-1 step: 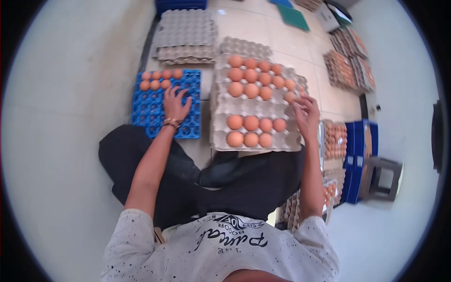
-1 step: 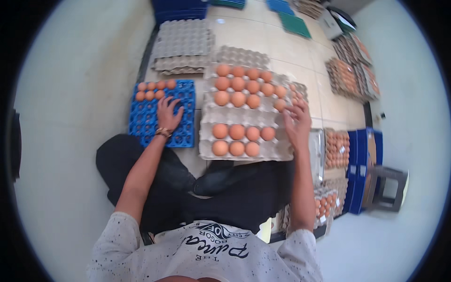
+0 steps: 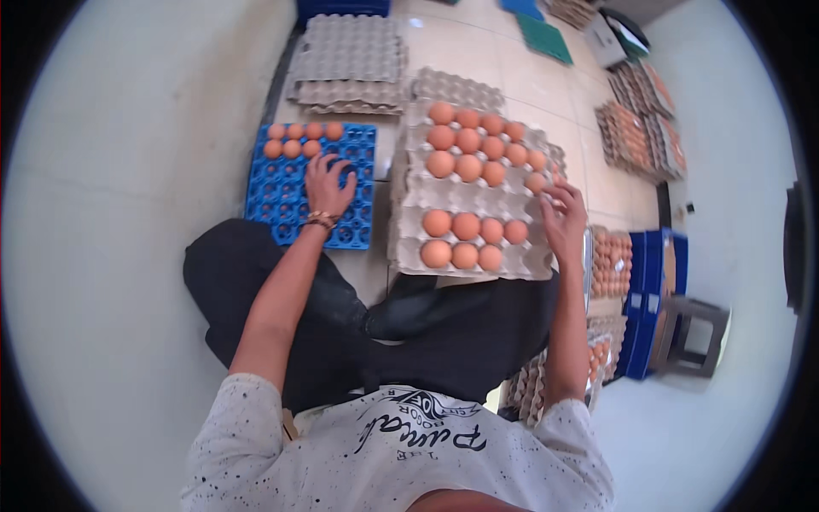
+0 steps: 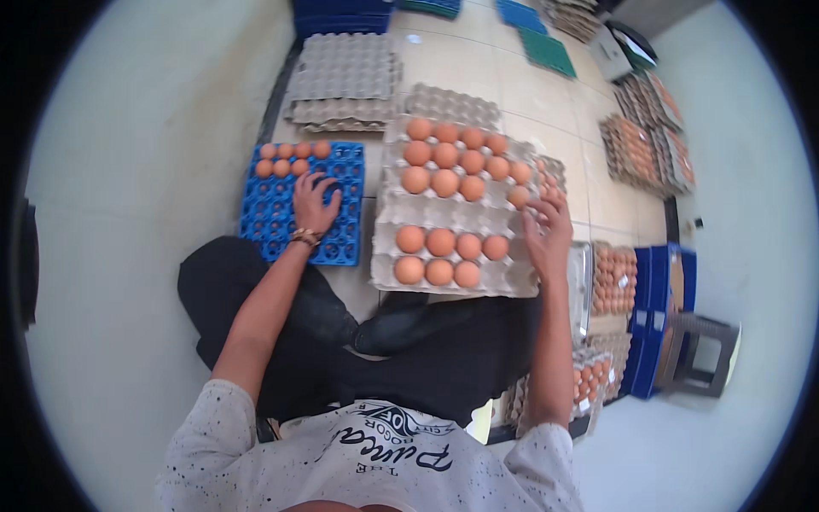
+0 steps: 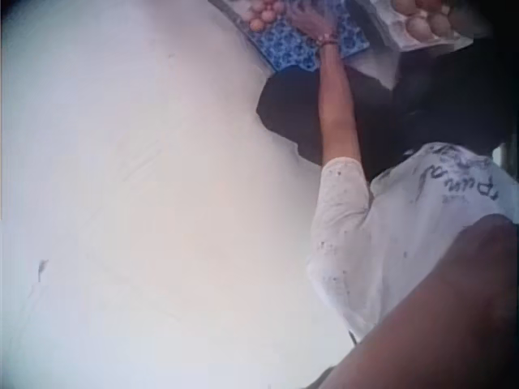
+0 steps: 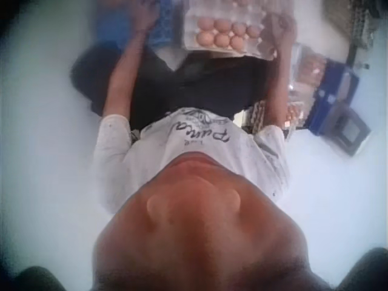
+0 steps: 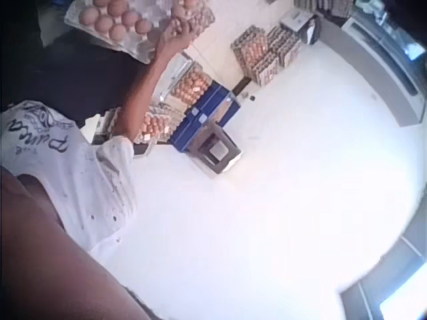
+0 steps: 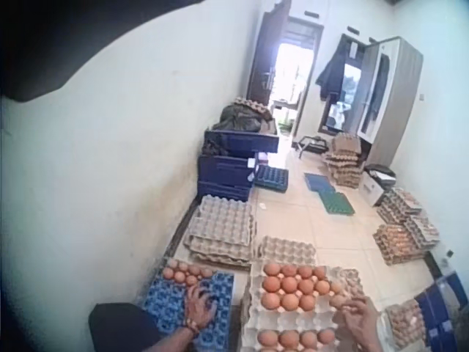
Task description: The person sorts eggs by hand, moving them from one tray to another and occasionally placing an egg on a digital scale to weigh it.
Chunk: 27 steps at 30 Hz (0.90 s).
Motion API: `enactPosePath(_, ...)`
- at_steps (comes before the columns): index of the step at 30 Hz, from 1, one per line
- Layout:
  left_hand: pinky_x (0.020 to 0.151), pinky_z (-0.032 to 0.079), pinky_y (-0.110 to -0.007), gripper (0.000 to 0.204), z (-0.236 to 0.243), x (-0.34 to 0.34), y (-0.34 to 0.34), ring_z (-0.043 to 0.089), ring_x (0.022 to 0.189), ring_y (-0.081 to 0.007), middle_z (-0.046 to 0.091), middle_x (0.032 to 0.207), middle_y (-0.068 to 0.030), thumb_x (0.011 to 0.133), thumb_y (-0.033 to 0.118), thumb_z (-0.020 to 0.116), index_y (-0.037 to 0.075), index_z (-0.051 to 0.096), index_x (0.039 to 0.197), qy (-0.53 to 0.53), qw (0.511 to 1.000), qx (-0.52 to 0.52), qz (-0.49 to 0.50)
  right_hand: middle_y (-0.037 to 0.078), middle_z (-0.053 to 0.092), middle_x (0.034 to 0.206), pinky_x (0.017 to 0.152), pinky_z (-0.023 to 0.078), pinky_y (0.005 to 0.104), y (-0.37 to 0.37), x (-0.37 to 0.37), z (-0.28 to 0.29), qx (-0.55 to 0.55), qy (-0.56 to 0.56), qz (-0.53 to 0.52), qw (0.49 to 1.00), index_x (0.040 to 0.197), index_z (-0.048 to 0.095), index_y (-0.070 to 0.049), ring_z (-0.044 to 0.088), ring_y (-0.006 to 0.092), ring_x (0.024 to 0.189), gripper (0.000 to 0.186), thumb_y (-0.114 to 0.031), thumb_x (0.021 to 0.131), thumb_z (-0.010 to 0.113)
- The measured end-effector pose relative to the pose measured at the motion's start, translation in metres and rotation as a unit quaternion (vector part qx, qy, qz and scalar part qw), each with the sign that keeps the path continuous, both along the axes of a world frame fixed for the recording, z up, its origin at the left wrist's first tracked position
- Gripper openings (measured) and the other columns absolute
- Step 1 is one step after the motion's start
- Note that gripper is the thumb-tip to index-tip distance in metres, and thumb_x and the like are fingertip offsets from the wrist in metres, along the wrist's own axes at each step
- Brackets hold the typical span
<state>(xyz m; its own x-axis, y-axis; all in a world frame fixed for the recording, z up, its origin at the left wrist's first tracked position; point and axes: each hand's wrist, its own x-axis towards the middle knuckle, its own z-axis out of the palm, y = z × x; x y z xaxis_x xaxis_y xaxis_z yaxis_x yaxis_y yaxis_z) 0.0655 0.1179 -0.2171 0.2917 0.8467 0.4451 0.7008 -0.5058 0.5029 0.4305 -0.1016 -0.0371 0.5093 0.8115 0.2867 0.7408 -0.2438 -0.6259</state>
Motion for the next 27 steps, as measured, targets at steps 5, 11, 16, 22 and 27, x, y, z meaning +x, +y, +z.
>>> enactPosePath(5, 0.099, 0.038, -0.047, 0.036, 0.028, -0.004, 0.017, 0.051, 0.114, -0.0309, 0.06, 0.114, -0.0068, 0.078, 0.022, 0.069, 0.016, 0.065, 0.113, -0.023, 0.989, -0.049, 0.137, 0.012, 0.059, 0.12, 0.085, 0.053, 0.0336, -0.023, -0.025, 0.019, 0.051, 0.01, -0.017, 0.998, 0.11, 0.068, -0.005, 0.059, 0.0219, 0.112, 0.023, -0.005, 0.087, 0.066)
enactPosePath(11, 0.103, 0.039, -0.045, 0.048, 0.017, -0.021, 0.108, 0.053, 0.118, -0.0325, 0.061, 0.124, -0.0122, 0.082, 0.028, 0.067, 0.012, 0.058, 0.127, 0.11, 0.99, -0.011, -0.092, 0.011, 0.06, 0.122, 0.085, 0.053, 0.032, -0.066, -0.033, 0.005, 0.088, 0.088, -0.083, 0.989, 0.108, 0.066, -0.001, 0.059, 0.0196, 0.109, 0.019, -0.001, 0.089, 0.064)
enactPosePath(16, 0.107, 0.037, -0.047, 0.051, 0.013, -0.022, 0.145, 0.055, 0.118, -0.0334, 0.06, 0.128, -0.0138, 0.083, 0.022, 0.068, 0.01, 0.056, 0.131, 0.189, 0.935, -0.134, -0.27, 0.013, 0.062, 0.116, 0.089, 0.051, 0.0308, -0.093, -0.041, -0.002, 0.142, 0.15, -0.112, 0.972, 0.106, 0.065, 0.004, 0.06, 0.0184, 0.107, 0.015, 0.001, 0.092, 0.06)
enactPosePath(22, 0.105, 0.043, -0.047, 0.054, 0.043, -0.019, 0.152, 0.058, 0.115, -0.0339, 0.065, 0.121, -0.015, 0.08, 0.011, 0.07, 0.006, 0.056, 0.132, 0.234, 0.909, -0.224, -0.261, 0.011, 0.065, 0.108, 0.087, 0.05, 0.0297, -0.056, -0.083, 0.014, 0.193, 0.217, -0.13, 0.948, 0.105, 0.065, 0.004, 0.062, 0.0162, 0.098, 0.015, 0.002, 0.092, 0.06)
enactPosePath(27, 0.091, 0.052, -0.029, 0.053, 0.11, -0.049, 0.127, 0.061, 0.108, -0.015, 0.065, 0.116, -0.0096, 0.089, 0.027, 0.072, -0.002, 0.056, 0.13, -0.18, 0.826, -0.464, -0.263, 0.01, 0.066, 0.107, 0.086, 0.051, 0.0296, -0.009, -0.147, 0.051, 0.261, 0.263, -0.065, 0.927, 0.107, 0.064, 0.004, 0.063, 0.0153, 0.094, 0.016, 0.003, 0.092, 0.059)
